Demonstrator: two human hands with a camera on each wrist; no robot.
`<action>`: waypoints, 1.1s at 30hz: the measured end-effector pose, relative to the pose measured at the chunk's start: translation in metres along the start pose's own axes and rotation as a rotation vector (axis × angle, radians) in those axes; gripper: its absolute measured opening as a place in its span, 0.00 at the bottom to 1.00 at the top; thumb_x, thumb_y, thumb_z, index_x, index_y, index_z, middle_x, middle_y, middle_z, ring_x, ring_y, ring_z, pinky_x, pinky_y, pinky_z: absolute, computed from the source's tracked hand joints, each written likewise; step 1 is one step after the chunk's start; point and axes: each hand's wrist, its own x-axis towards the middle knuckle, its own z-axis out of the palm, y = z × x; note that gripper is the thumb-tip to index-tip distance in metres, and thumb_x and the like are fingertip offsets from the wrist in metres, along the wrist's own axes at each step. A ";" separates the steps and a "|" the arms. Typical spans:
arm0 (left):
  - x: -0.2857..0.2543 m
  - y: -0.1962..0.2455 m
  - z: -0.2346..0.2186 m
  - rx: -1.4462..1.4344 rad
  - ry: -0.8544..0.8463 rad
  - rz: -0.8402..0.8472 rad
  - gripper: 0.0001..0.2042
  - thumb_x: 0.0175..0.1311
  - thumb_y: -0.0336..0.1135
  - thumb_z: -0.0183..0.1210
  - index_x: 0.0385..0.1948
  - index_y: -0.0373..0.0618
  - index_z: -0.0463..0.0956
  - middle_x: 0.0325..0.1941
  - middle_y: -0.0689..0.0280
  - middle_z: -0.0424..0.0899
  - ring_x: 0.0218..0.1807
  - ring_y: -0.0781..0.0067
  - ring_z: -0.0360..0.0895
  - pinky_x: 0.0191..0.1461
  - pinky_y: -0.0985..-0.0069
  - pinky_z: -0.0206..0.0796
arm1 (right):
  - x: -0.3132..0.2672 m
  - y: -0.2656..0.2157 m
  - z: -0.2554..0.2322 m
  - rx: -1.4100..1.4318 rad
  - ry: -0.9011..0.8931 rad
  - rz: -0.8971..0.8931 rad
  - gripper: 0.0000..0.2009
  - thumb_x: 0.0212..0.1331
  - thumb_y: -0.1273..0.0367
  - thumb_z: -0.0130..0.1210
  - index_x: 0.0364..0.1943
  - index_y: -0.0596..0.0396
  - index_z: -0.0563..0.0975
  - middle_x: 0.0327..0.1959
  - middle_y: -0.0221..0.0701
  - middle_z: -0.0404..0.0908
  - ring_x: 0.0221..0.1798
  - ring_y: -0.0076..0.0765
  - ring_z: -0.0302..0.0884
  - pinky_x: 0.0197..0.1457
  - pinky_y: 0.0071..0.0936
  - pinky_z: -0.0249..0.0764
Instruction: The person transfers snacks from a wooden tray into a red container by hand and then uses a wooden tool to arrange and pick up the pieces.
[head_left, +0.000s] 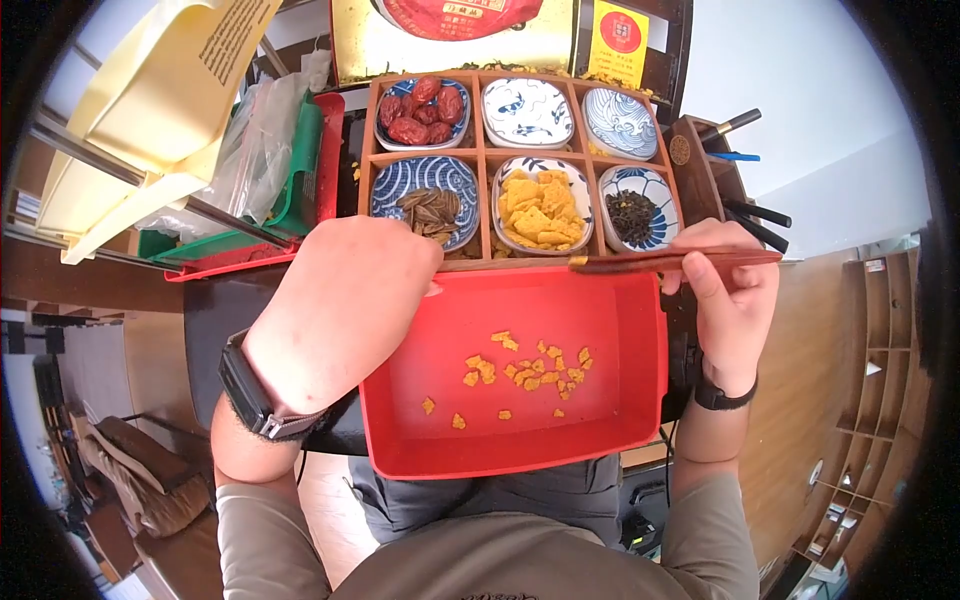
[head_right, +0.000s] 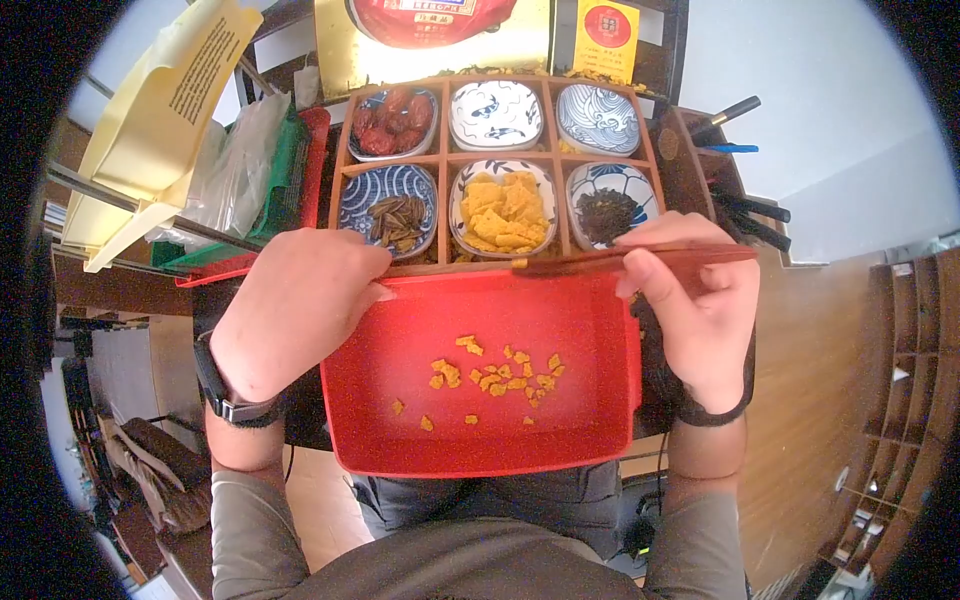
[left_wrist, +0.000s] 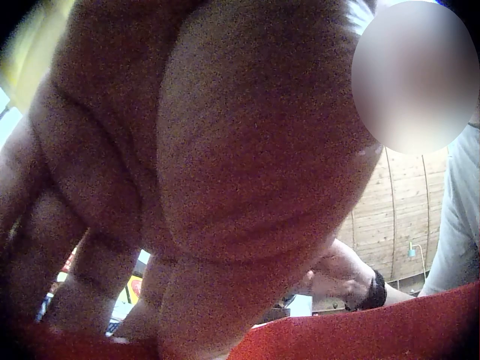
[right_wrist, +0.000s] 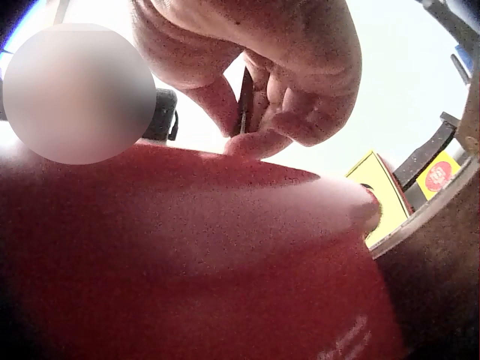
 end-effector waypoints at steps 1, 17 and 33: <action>0.000 0.000 0.000 -0.004 0.002 0.002 0.08 0.64 0.35 0.68 0.32 0.41 0.84 0.31 0.52 0.86 0.41 0.42 0.86 0.46 0.50 0.78 | 0.002 0.002 0.001 -0.016 0.020 -0.013 0.05 0.72 0.79 0.66 0.47 0.65 0.85 0.41 0.36 0.86 0.39 0.28 0.85 0.44 0.23 0.79; -0.001 -0.001 0.001 0.006 0.011 0.008 0.08 0.65 0.36 0.68 0.32 0.41 0.85 0.31 0.53 0.86 0.40 0.42 0.86 0.45 0.50 0.78 | 0.010 0.014 0.005 -0.135 0.097 -0.018 0.08 0.72 0.81 0.65 0.52 0.66 0.87 0.44 0.33 0.86 0.42 0.24 0.84 0.48 0.22 0.81; -0.001 -0.002 0.003 0.025 0.018 0.023 0.08 0.64 0.36 0.69 0.32 0.42 0.85 0.30 0.53 0.86 0.40 0.43 0.87 0.45 0.51 0.78 | 0.004 0.005 -0.001 -0.071 0.094 -0.055 0.07 0.70 0.84 0.61 0.48 0.64 0.84 0.46 0.34 0.85 0.44 0.26 0.84 0.50 0.24 0.80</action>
